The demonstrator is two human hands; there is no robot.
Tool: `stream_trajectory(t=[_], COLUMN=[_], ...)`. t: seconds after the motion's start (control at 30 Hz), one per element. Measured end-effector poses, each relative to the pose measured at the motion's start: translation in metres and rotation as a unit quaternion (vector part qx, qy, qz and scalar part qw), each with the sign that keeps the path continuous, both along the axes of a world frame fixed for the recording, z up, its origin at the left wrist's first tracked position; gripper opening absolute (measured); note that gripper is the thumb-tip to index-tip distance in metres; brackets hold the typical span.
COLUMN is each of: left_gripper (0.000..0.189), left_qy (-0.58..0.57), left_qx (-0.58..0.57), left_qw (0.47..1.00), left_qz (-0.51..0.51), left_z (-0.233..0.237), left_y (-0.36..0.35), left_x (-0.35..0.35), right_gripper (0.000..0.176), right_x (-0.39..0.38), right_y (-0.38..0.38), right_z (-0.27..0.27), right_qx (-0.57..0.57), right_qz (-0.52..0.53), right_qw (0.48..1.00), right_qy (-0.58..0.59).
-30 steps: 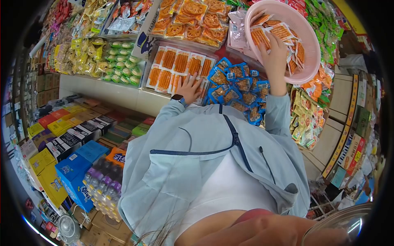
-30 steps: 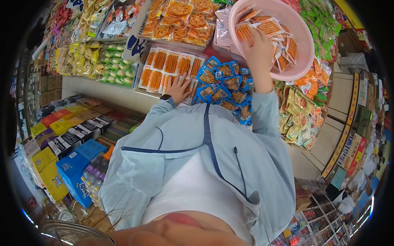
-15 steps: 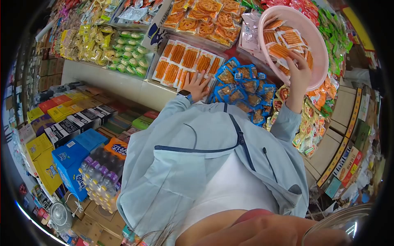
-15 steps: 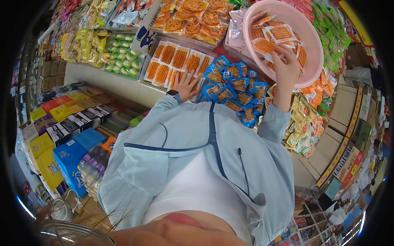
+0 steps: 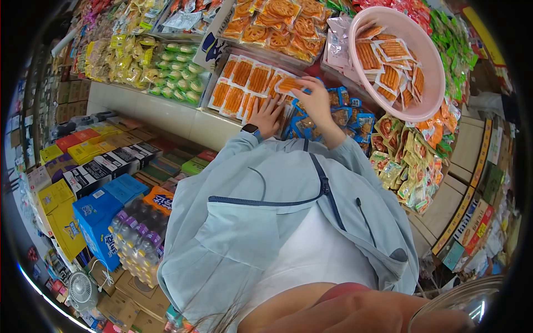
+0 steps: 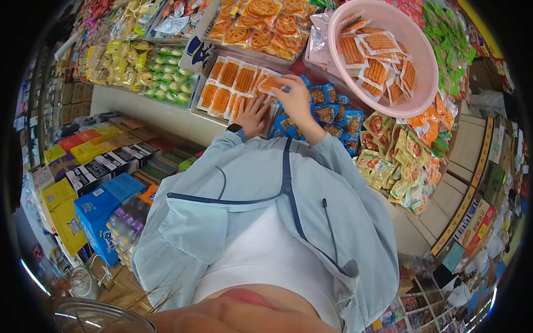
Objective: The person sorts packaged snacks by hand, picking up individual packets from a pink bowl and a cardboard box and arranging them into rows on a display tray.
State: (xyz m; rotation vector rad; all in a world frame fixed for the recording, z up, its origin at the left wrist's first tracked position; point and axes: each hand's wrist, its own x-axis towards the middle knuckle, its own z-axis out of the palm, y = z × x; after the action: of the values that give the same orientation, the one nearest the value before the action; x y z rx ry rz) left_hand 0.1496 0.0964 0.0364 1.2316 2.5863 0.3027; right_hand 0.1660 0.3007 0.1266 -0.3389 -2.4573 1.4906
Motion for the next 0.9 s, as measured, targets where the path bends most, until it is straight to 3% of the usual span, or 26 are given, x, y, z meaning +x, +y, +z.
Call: stream_trajectory(t=[0.07, 0.1, 0.2, 0.23, 0.33, 0.43, 0.53, 0.6, 0.67, 0.73, 0.83, 0.9], left_gripper=[0.068, 0.065, 0.055, 0.045, 0.039, 0.033, 0.036, 0.049, 0.056, 0.059, 0.058, 0.056], left_qy=[0.006, 0.008, -0.084, -0.003, 0.051, -0.038, 0.069, 0.069, 0.091, 0.085, 0.052, 0.111], left_qx=[0.055, 0.082, 0.190, 0.235, 0.164, 0.063, 0.136, 0.111, 0.062, 0.036, -0.001, 0.006], left_qw=[0.998, 0.995, 0.969, 0.961, 0.981, 0.978, 0.962, 0.976, 0.987, 0.991, 0.992, 0.989], left_qz=[0.031, 0.047, 0.132, 0.148, 0.089, 0.197, 0.228, 0.174, 0.117, 0.097, 0.113, 0.097], left_z=[0.002, 0.002, -0.004, -0.008, -0.009, 0.000, 0.002, -0.004, -0.004, -0.003, 0.002, 0.003], left_y=[-0.002, -0.003, -0.005, -0.002, -0.004, 0.001, 0.005, 0.011, 0.022, 0.029, 0.033, 0.027], left_x=[-0.001, -0.002, -0.010, -0.009, -0.011, -0.011, -0.011, -0.021, -0.029, -0.035, -0.047, -0.055], right_gripper=[0.045, 0.042, 0.028, 0.018, 0.013, 0.011, 0.013, 0.018, 0.024, 0.037, 0.049, 0.053], right_x=[-0.010, -0.009, 0.012, 0.019, 0.028, 0.036, 0.038, 0.034, 0.028, 0.024, 0.032, 0.033], right_y=[-0.017, -0.024, -0.030, -0.031, -0.025, -0.001, 0.035, 0.072, 0.109, 0.156, 0.169, 0.168], right_z=[-0.029, -0.029, -0.021, -0.018, -0.013, 0.014, 0.061, 0.086, 0.103, 0.092, 0.081, 0.077], right_qx=[0.017, 0.198, 0.293, 0.291, 0.209, 0.153, 0.116, 0.189, 0.295, 0.380, 0.474, 0.469], right_qz=[0.004, 0.005, 0.184, 0.162, 0.119, 0.097, 0.017, -0.059, -0.170, -0.194, -0.173, -0.180], right_qw=[1.000, 0.973, 0.934, 0.942, 0.969, 0.980, 0.978, 0.951, 0.923, 0.901, 0.861, 0.859], right_qy=[-0.020, 0.118, -0.088, -0.036, 0.051, 0.079, 0.172, 0.239, 0.178, 0.083, -0.067, -0.095])
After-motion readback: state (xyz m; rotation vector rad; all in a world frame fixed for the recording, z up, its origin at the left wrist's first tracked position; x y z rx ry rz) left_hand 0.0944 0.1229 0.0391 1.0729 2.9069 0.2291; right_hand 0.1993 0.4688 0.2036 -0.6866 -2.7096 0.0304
